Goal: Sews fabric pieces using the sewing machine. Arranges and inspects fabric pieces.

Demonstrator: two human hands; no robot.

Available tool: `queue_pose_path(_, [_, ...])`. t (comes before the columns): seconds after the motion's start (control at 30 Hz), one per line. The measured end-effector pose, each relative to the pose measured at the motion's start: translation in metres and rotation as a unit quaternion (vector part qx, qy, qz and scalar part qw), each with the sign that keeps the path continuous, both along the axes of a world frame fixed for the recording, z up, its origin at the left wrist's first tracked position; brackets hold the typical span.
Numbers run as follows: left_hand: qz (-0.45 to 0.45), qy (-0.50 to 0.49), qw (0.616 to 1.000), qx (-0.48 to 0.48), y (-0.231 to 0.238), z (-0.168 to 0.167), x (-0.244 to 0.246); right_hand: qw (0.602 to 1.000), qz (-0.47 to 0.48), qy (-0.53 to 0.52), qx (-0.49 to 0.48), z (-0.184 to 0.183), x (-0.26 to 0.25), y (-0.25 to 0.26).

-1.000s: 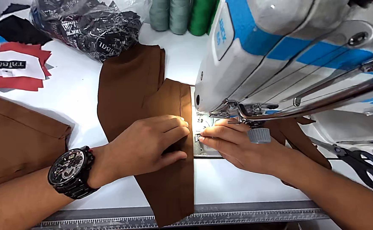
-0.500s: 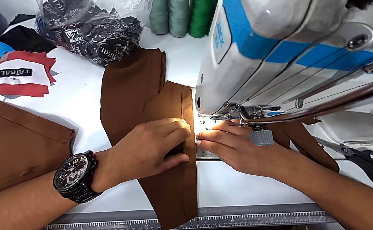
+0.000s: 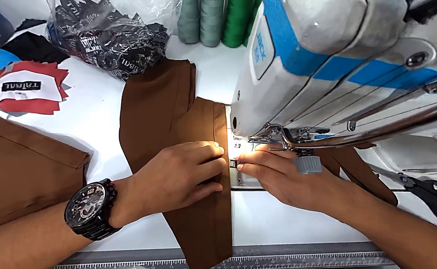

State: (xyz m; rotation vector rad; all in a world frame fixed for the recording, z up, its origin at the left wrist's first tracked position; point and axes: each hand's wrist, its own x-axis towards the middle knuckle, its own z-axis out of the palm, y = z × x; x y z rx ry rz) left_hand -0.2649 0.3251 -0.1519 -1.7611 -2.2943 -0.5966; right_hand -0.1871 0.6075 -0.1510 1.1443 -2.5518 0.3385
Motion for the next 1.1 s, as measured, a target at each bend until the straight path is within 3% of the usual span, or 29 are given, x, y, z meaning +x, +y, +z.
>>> queue_pose_path(1.1, [-0.023, 0.034, 0.999, -0.023, -0.0035, 0.001, 0.0016, 0.999, 0.029, -0.036, 0.024, -0.0037, -0.0063, 0.0059])
